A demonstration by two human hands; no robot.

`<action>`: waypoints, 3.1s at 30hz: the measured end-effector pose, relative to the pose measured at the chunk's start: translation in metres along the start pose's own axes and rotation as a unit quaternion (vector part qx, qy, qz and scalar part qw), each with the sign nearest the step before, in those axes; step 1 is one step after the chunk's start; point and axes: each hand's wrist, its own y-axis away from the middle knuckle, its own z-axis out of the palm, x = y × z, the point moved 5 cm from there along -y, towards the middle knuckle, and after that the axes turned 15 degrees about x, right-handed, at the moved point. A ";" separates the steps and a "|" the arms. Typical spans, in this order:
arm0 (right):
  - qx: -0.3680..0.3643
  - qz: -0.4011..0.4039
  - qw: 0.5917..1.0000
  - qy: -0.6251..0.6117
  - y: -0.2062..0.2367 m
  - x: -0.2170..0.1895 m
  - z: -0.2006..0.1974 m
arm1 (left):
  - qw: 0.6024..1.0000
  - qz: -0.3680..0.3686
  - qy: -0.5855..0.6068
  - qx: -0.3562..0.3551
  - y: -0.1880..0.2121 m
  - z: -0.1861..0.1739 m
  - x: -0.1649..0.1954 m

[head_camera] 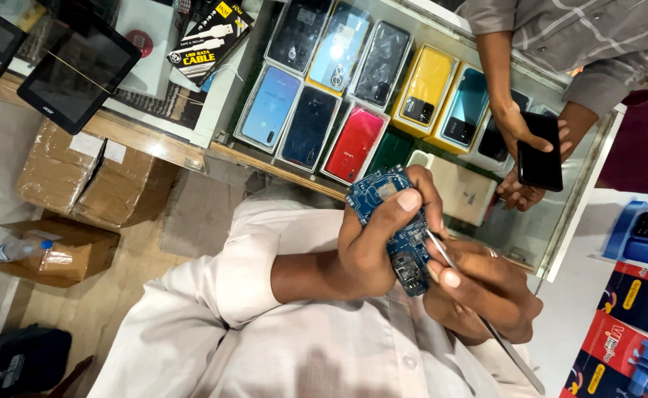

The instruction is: The person holds a blue circuit board in the left hand and uses a metal tool in the right hand to probe and manipulate components on the board. The person repeatedly reorients the board and continues the fine manipulation throughout the clip.

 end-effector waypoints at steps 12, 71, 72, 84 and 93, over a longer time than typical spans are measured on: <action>-0.042 -0.091 0.995 -0.015 -0.005 -0.002 0.006 | 1.000 0.016 -0.001 0.011 0.000 -0.001 0.000; -0.067 0.013 0.998 -0.008 -0.013 0.008 0.007 | 1.000 -0.003 0.007 0.025 -0.009 -0.002 -0.008; -0.058 0.009 0.998 -0.015 -0.013 0.008 0.007 | 1.000 -0.004 0.005 0.030 -0.009 -0.002 -0.008; -0.019 -0.007 1.000 -0.005 -0.008 0.010 0.009 | 0.999 -0.009 0.009 0.041 -0.012 -0.004 -0.009; -0.044 -0.004 0.999 -0.007 -0.002 0.008 0.005 | 0.999 -0.009 0.005 0.038 -0.010 -0.006 -0.009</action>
